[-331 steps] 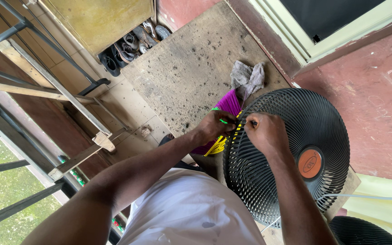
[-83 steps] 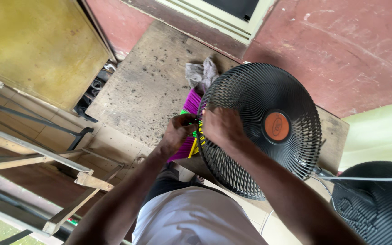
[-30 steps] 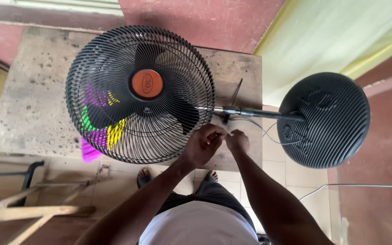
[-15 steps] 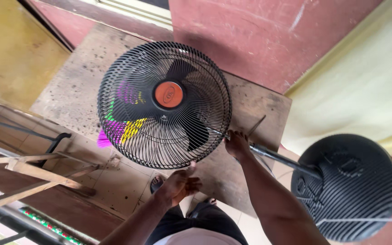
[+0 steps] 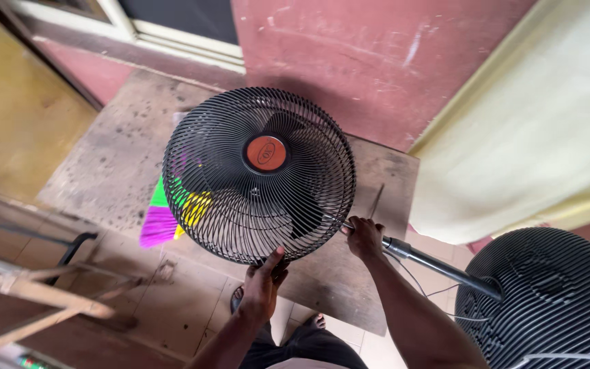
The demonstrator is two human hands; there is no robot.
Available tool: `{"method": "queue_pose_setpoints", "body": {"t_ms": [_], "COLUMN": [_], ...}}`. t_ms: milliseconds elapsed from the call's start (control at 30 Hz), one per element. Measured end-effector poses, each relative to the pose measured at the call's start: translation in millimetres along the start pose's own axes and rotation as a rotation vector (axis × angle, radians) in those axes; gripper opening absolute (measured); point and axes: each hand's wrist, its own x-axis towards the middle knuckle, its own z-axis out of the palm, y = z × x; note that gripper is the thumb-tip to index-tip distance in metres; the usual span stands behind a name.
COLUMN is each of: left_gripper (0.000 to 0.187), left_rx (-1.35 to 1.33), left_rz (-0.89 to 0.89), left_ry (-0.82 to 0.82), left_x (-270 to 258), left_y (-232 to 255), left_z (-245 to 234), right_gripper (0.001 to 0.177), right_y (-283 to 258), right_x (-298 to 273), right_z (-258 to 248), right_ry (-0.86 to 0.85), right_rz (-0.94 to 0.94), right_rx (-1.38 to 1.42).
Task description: The person repairs a black electric fan by bending and securing the metal grill with a wire tie. They manipulate the grill, thread the tie through the mesh, and tighten it to hold the structure in place. The fan remains on a wooden table during the process.
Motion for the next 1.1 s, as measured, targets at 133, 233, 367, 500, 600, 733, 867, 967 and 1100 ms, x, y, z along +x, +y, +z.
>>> {"method": "queue_pose_setpoints", "body": {"t_ms": [133, 233, 367, 500, 600, 733, 867, 967, 1100], "left_gripper": [0.062, 0.063, 0.064, 0.062, 0.071, 0.078, 0.075, 0.058, 0.032], "left_rx": [0.112, 0.159, 0.167, 0.332, 0.389, 0.55, 0.536, 0.519, 0.587], "left_rz": [0.005, 0.057, 0.17, 0.174, 0.169, 0.077, 0.127, 0.072, -0.037], "left_ry": [0.02, -0.072, -0.359, -0.45, -0.507, -0.608, -0.807, -0.994, -1.145], "left_x": [-3.4, -7.1, -8.5, 2.5, 10.0, 13.9, 13.1, 15.9, 21.4], "left_y": [12.1, 21.9, 38.5, 43.2, 38.0, 29.7, 6.1, -17.7, -57.8], "left_z": [26.7, 49.1, 69.2, 89.4, 107.2, 132.8, 154.5, 170.2, 200.0], "right_gripper": [0.019, 0.022, 0.02, 0.025, 0.031, 0.04, 0.039, 0.037, 0.036], "right_y": [21.5, 35.5, 48.4, 68.1, 87.3, 120.4, 152.4, 179.5, 228.5], "right_x": [-12.9, -21.9, -33.5, -44.9, -57.5, -81.9, -116.6, -137.7, -172.3], "right_z": [-10.7, -12.3, -15.8, -21.1, -17.5, -12.4, -7.4, -11.7, -15.0], "right_ry": [0.166, 0.303, 0.412, 0.44, 0.448, 0.502, 0.587, 0.438, 0.362], "right_rz": [0.041, 0.074, 0.194, 0.306, 0.39, 0.507, 0.616, 0.678, 0.758], "right_rx": [0.068, 0.092, 0.109, 0.145, 0.131, 0.157, 0.186, 0.007, -0.031]}}
